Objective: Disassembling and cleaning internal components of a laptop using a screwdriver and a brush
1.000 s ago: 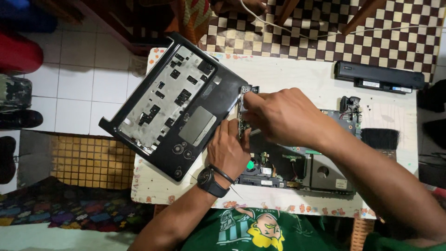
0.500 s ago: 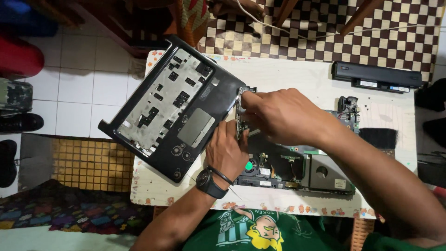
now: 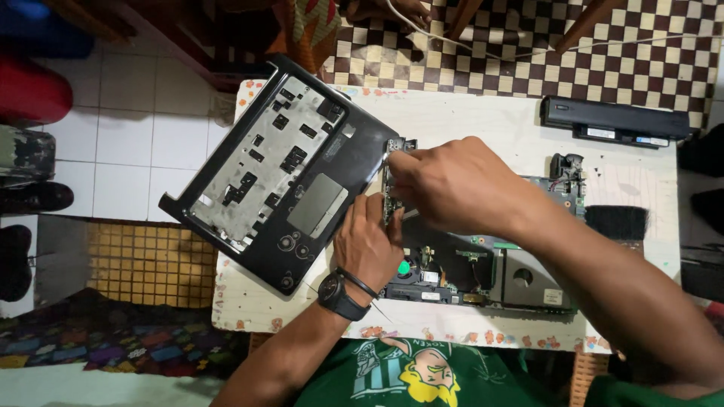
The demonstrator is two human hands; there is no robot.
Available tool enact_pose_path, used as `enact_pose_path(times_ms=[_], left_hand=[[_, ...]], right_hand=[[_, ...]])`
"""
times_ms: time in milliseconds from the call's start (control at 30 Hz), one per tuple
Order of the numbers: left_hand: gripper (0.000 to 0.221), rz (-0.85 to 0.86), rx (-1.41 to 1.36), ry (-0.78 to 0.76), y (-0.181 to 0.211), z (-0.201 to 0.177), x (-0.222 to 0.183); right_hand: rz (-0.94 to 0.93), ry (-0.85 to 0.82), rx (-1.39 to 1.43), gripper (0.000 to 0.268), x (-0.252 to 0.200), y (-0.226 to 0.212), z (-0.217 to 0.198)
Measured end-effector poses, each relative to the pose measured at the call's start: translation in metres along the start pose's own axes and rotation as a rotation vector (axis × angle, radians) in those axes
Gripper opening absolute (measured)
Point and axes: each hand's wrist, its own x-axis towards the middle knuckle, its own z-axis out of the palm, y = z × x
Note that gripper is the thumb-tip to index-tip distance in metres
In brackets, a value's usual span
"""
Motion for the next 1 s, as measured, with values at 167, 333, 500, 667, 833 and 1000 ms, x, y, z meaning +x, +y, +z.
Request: enact_pose_path(times_ms=[167,333,500,667,833,1000], left_hand=[[0.037,0.012,-0.053,0.017,0.002,-0.007,0.002],[0.032,0.101,-0.089,0.066,0.009,-0.018,0.003],[0.04,-0.051,-0.009,-0.225,0.004,-0.017,0.002],[0.054,-0.016,-0.026,-0.383,0.002,-0.047,-0.009],[0.05,0.035,-0.185,-0.37,-0.002,-0.061,-0.018],[0.048,0.038,-0.16,-0.362,-0.005,-0.06,-0.028]], right_hand=[[-0.023,0.088,0.006,0.01,-0.005,-0.012,-0.014],[0.11,0.149,0.189,0.013,-0.055,-0.009,-0.044],[0.387,0.606,0.525,0.028,-0.137,-0.015,-0.068],[0.769,0.833,0.719,0.037,-0.231,0.057,0.058],[0.792,0.794,0.815,0.029,-0.244,0.052,0.068],[0.785,0.707,0.968,0.021,-0.247,0.047,0.074]])
